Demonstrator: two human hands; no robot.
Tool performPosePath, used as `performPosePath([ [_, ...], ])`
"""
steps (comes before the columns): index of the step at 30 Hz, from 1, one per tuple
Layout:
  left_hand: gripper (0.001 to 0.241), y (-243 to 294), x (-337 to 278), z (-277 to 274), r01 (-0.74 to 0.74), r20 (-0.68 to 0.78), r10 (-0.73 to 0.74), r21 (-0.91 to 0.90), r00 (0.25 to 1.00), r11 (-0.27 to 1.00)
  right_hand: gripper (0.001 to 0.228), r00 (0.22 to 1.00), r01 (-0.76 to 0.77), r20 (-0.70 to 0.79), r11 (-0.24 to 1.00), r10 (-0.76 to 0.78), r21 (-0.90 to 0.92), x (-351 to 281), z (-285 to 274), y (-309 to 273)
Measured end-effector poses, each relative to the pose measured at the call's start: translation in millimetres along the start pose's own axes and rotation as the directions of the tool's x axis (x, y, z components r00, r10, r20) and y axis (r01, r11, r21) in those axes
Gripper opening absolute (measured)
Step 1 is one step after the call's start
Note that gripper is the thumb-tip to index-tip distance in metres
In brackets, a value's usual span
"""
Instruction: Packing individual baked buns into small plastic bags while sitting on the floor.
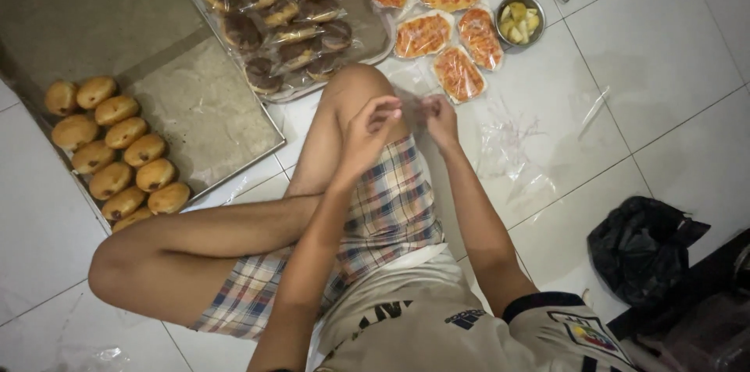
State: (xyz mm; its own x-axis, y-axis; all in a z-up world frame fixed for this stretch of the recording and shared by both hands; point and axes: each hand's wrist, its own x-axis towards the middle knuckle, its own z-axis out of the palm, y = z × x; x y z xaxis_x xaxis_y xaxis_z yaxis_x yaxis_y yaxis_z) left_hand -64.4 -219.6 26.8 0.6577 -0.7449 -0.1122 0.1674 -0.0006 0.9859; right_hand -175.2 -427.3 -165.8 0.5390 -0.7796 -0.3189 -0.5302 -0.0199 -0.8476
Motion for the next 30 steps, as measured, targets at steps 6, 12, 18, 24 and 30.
performPosePath([
  [6,0.036,-12,0,-3,-0.046,-0.008,0.046,-0.009,0.999,0.999,0.026,0.987,0.155,-0.152,0.596,-0.056,0.788,-70,-46,-132],
  [12,0.096,14,-1,3,0.224,0.199,-0.141,-0.505,0.97,0.834,0.027,0.963,0.078,0.025,0.363,-0.27,0.928,-75,-41,-119],
  [18,0.06,38,-16,-21,-0.22,-0.222,0.135,-0.423,0.966,0.879,0.018,0.936,0.163,0.004,0.445,-0.352,0.88,-172,-41,-247],
  [24,0.069,28,-19,-61,-0.175,-0.255,0.093,-0.32,0.962,0.931,0.027,0.891,0.433,-0.168,0.681,-0.421,0.591,-125,-50,-201],
  [30,0.072,-15,-20,-86,-0.136,-0.284,0.061,-0.25,0.957,0.959,0.019,0.838,0.544,-0.223,0.785,-0.497,0.296,-109,-58,-190],
])
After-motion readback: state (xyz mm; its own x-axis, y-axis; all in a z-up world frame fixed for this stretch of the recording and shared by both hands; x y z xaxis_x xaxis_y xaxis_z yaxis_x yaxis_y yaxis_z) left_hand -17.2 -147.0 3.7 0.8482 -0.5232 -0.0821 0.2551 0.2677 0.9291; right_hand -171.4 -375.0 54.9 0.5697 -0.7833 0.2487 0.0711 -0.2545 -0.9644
